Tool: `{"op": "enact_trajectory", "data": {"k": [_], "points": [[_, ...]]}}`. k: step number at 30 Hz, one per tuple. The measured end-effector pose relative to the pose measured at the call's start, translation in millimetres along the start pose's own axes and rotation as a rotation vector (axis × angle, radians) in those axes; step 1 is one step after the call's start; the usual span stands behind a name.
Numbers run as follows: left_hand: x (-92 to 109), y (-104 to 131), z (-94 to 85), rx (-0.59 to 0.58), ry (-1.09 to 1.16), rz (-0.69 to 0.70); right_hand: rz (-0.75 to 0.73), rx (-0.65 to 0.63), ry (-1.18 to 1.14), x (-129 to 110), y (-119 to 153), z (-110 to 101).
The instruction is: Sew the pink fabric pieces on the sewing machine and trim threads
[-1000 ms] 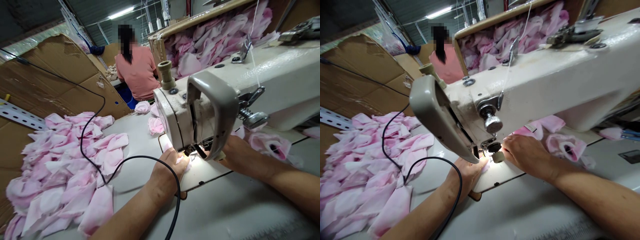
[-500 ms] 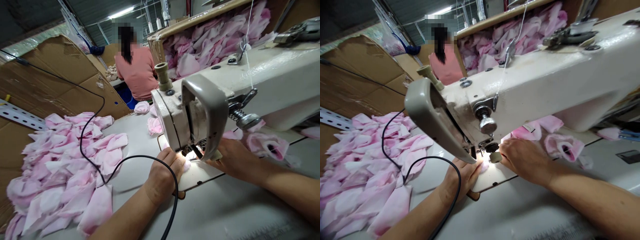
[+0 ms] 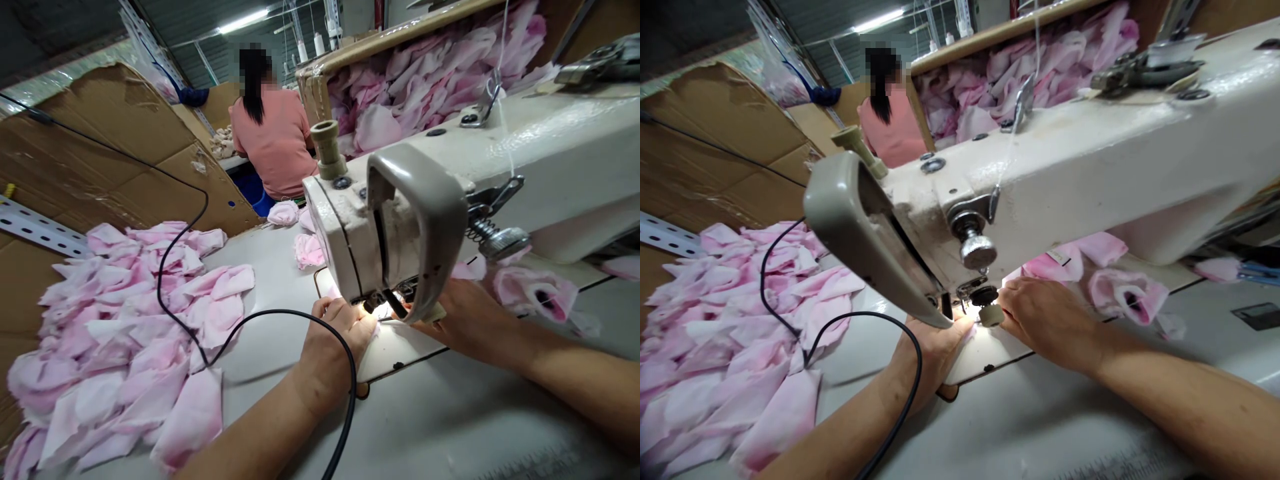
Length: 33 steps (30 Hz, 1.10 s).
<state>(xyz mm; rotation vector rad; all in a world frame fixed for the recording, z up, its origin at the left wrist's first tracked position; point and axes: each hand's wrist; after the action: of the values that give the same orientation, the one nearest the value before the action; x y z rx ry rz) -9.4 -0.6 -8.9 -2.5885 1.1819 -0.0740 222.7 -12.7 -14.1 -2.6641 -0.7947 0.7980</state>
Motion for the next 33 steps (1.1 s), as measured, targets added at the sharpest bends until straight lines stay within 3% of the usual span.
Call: {"op": "enact_trajectory", "data": {"k": [9,16,24,28,33], "points": [[0.8,0.5,-9.2,0.072,0.077,-0.051,0.007,-0.008,0.013,-0.4,0.3,2.2],[3.3,1.0,-13.3,0.190,0.091,-0.010,-0.120,0.131,0.098,-15.2,-1.5,4.7],[0.0,4.0,-10.0,0.023,0.047,0.046,-0.061,0.061,0.062,-20.4,-1.0,5.8],[-1.6,7.2,-6.9,0.018,0.003,0.055,-0.089,0.093,0.036,-18.2,-0.2,5.1],[-5.4,8.3,-4.4,-0.095,-0.052,0.051,-0.138,0.106,0.070,-15.4,-2.2,5.4]]}}
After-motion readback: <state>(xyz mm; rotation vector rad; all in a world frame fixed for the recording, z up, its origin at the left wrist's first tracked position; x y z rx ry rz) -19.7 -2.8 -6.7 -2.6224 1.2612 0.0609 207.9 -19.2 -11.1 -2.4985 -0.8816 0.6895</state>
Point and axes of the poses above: each hand's wrist, its own y-axis away from the middle knuckle, its own z-axis out of the palm, x = y × z, and after that the axes turned 12 degrees about -y, right-handed
